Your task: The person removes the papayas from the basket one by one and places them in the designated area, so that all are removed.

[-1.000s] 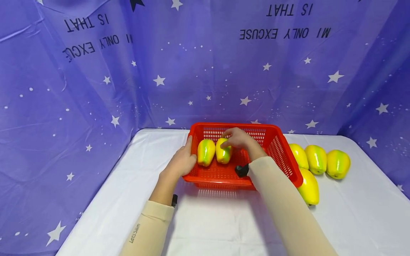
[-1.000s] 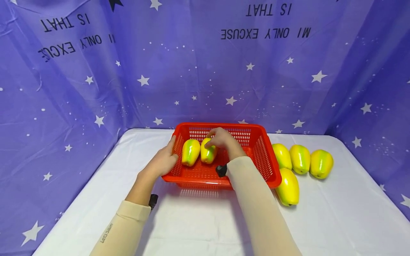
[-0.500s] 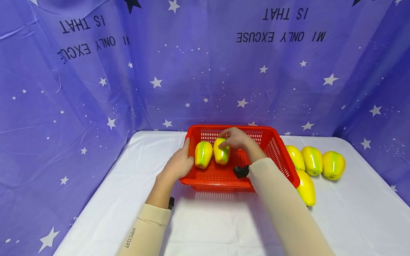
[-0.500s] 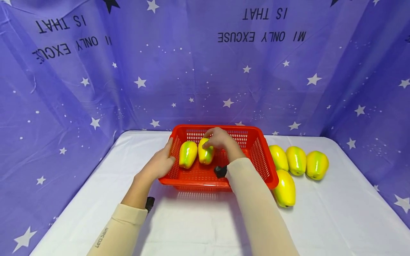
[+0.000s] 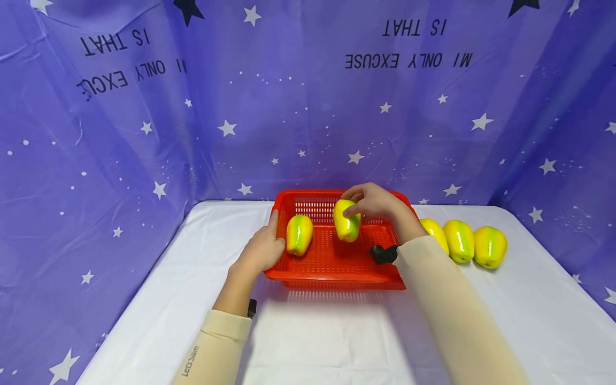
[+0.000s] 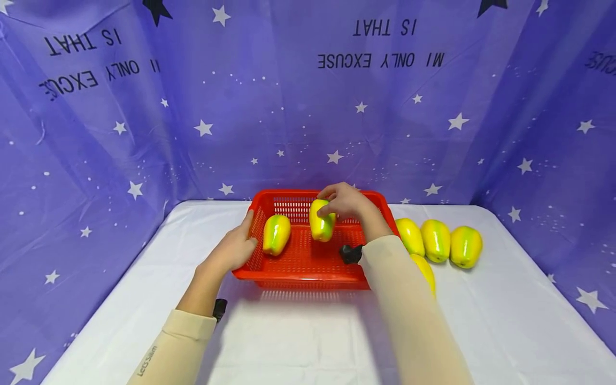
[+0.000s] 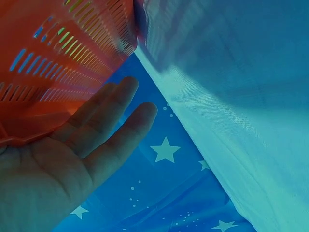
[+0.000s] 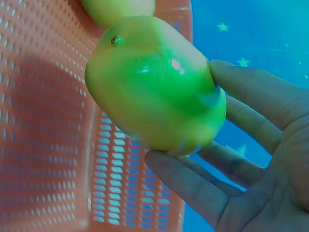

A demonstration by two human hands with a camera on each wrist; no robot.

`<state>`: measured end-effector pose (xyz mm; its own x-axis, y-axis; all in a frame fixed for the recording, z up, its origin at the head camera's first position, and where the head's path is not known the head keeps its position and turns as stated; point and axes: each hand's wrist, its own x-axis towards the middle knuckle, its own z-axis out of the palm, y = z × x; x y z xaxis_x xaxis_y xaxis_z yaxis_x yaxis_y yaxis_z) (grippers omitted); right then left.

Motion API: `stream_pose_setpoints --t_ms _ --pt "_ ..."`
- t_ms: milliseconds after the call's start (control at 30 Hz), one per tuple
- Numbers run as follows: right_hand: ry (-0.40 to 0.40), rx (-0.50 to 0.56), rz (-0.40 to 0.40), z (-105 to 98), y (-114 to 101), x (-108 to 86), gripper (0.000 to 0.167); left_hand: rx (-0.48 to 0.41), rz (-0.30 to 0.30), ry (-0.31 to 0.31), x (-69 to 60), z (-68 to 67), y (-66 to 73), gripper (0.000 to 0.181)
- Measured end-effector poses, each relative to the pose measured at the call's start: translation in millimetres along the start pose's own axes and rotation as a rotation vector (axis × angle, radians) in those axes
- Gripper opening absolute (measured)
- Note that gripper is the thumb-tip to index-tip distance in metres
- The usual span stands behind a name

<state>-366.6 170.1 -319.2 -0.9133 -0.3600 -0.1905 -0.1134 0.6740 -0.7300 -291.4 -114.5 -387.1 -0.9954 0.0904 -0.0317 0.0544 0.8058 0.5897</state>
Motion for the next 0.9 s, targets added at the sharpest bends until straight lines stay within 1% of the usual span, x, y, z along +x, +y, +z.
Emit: stream_pose_setpoints --t_ms 200,300,433,667,900 --pt "0.024 -0.042 -0.027 -14 0 -13.5 0.055 -0.01 0.006 -0.006 -0.2 0.8 -0.5 0.079" --pt "0.024 -0.028 -0.034 -20 -1 -19.3 0.055 -0.012 0.0 -0.012 -0.5 0.1 0.1 0.079" --pt "0.037 -0.007 -0.025 -27 -2 -26.6 0.054 -0.015 -0.004 -0.014 -0.3 -0.7 -0.4 0.079" --pt "0.038 0.018 -0.015 -37 -3 -39.3 0.054 0.009 0.03 0.005 0.7 0.1 -2.5 0.079" --pt "0.041 0.034 -0.023 -46 -1 -52.2 0.055 -0.002 0.025 -0.007 1.0 -1.1 -2.4 0.08"
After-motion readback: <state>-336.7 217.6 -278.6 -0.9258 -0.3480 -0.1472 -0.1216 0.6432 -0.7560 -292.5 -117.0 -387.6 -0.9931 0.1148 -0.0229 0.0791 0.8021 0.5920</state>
